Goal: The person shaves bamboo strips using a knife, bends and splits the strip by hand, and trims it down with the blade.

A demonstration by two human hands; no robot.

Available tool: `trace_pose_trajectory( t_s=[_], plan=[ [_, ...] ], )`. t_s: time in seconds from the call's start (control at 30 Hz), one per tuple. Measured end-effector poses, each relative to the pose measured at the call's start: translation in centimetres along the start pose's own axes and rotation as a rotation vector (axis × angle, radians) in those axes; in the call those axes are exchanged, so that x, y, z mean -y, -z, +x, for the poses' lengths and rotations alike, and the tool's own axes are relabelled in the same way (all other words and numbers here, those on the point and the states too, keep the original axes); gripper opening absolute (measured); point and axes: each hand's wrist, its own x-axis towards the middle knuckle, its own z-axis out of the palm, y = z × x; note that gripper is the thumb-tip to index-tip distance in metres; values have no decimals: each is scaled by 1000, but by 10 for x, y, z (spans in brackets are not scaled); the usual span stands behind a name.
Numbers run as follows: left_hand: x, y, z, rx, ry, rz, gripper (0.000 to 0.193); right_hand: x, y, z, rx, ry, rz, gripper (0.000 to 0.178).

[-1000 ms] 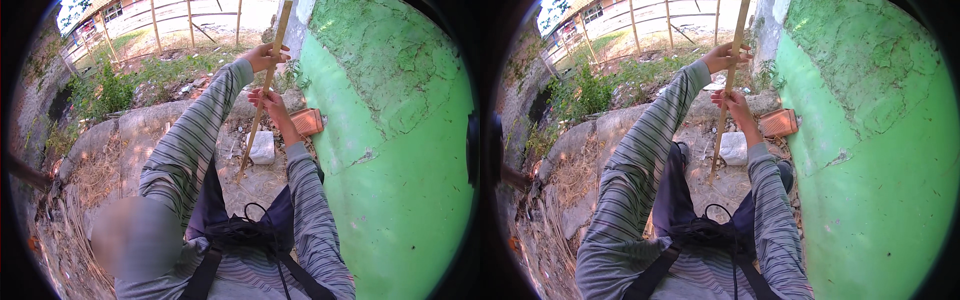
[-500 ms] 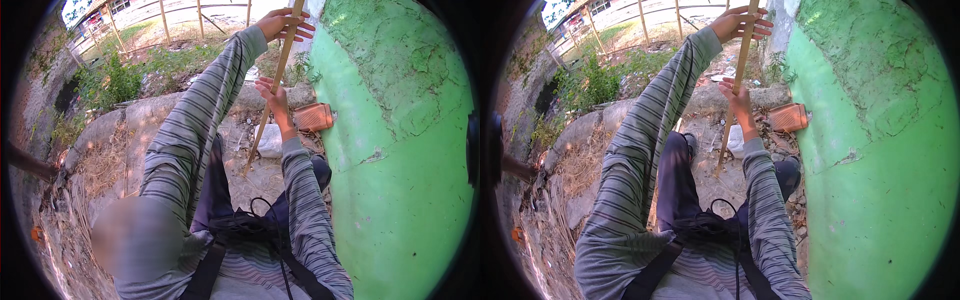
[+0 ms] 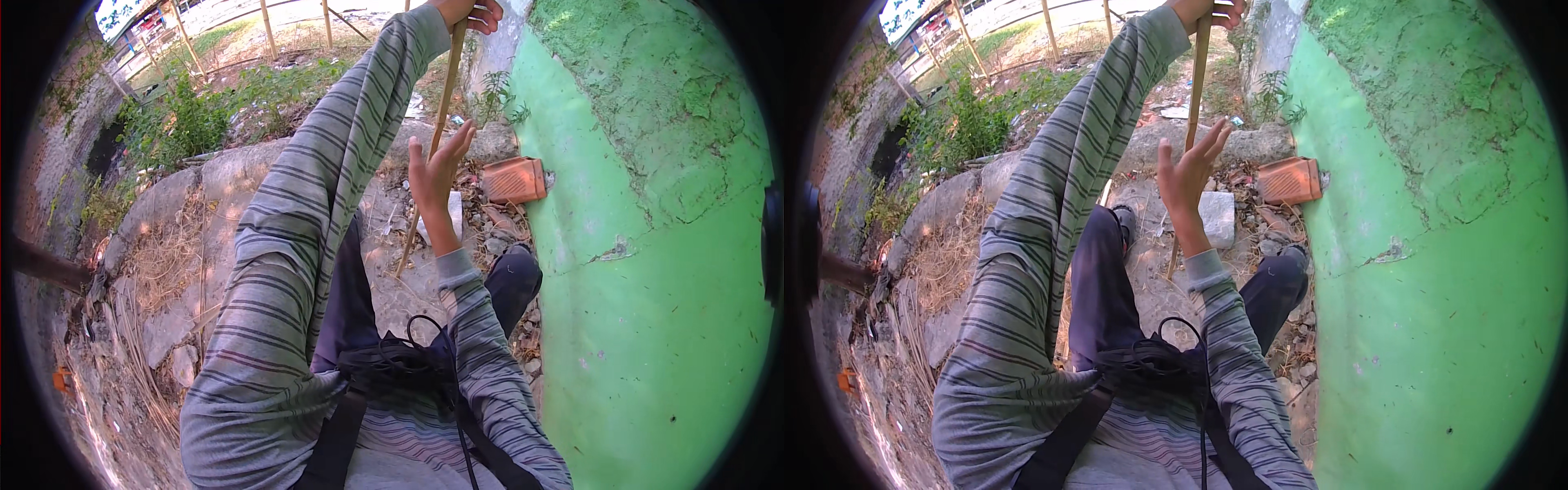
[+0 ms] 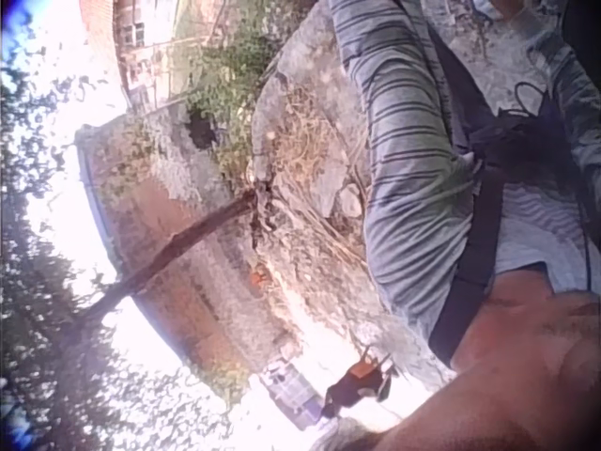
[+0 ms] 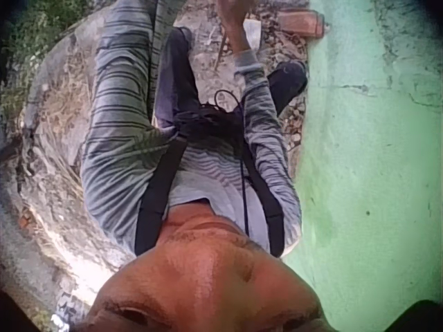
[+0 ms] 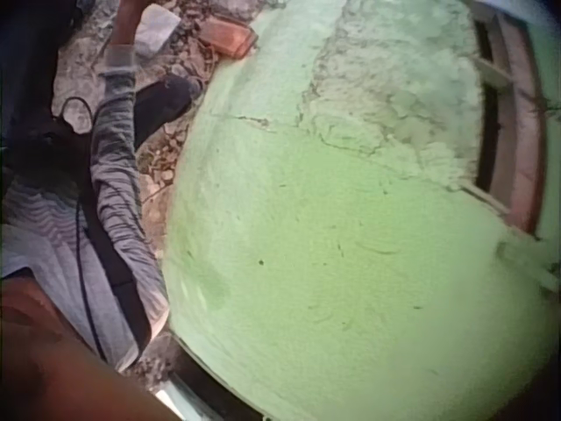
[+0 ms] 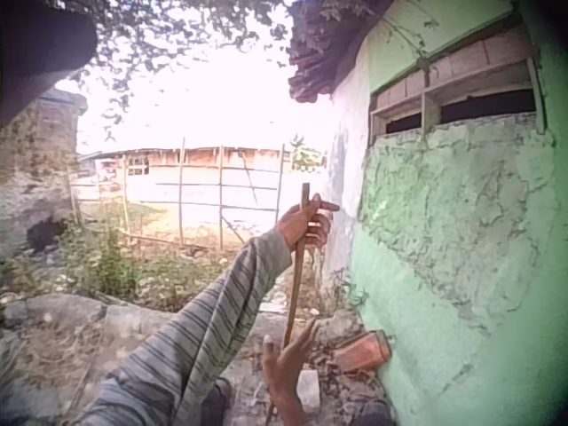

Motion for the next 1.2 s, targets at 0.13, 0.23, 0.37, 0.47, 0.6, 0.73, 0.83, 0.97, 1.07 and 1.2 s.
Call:
trace_pose_trajectory(
  t_s=[0.13, 0.23, 0.37, 0.47, 0.6, 0.73, 0.83, 0.97, 1.07, 1.2],
  plan=[
    [7, -27, 7, -51, -23, -55, 56, -5, -21, -9, 112, -272, 54, 107],
    [1, -35, 2, -100, -20, -94, 55, -6, -34, -9, 141, -281, 45, 110],
    [-8, -37, -17, -149, 27, -81, 56, -18, -60, -16, 148, -192, -89, 90],
    [-12, -4, -48, -163, 57, -47, 56, -26, -119, -40, 303, -48, -207, 55],
    [-29, -114, 18, 46, -29, -135, 55, -245, -129, 51, 102, 555, -1088, 33],
    [-20, -33, -41, -140, 24, -13, 56, -120, -162, -12, 146, 980, -1077, 29],
    [-19, -38, -40, -123, 11, -18, 58, -71, -117, -4, 701, -28, 310, 107],
    [-21, -52, -27, -66, -20, -13, 59, -37, -87, 15, 777, 361, -508, 85],
    [-19, -53, -28, -60, -14, -7, 59, -20, -84, 19, 784, 639, -1049, 69],
    [-22, -66, -25, -55, -15, -15, 58, -42, -83, 25, 815, 160, -246, 60]
  ],
)
